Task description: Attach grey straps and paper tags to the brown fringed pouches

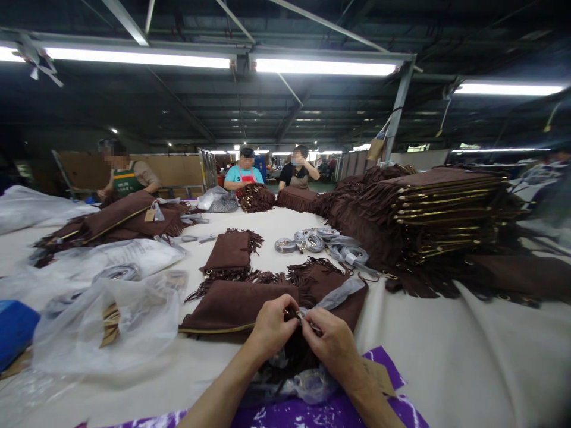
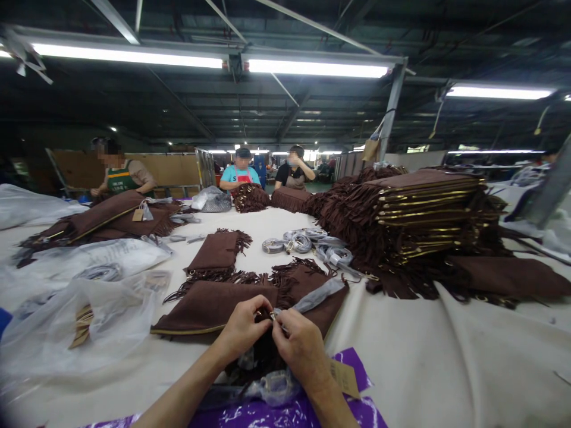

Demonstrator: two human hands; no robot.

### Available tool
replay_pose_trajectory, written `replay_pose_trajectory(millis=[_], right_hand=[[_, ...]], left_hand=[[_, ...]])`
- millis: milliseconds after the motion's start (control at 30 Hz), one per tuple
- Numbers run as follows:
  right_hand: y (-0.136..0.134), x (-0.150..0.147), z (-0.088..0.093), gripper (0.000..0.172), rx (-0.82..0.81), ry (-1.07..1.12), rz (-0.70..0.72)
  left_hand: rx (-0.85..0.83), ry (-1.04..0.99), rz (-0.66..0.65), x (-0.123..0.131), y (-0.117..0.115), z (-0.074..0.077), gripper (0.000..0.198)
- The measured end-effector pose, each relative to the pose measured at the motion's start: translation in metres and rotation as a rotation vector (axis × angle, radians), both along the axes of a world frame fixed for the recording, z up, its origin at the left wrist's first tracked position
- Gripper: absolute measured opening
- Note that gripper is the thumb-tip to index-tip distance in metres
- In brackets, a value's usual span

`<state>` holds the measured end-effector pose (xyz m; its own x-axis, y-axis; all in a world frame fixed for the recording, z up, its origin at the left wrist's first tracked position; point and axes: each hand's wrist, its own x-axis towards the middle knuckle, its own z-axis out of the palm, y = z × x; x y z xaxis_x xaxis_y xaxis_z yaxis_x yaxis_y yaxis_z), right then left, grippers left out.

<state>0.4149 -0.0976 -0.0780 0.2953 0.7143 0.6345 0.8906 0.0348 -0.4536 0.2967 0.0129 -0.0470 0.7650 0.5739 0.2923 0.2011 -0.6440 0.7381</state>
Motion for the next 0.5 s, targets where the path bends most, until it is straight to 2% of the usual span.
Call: replay_pose_trajectory(millis=[233,500], right_hand=[[0.0023,0.0019,0.0074,0.023,-0.02,0.177,-0.002],[0.0033,0.0043,0.0079,0.022,-0.073,0.297,0.048]], left_hand=[[0.025,0.006,0.022,0.0007,-0.0017,0.0009,0.016],[0.034,-0.014,0.019,0.0003,-0.0015,-0.0001,0.014]])
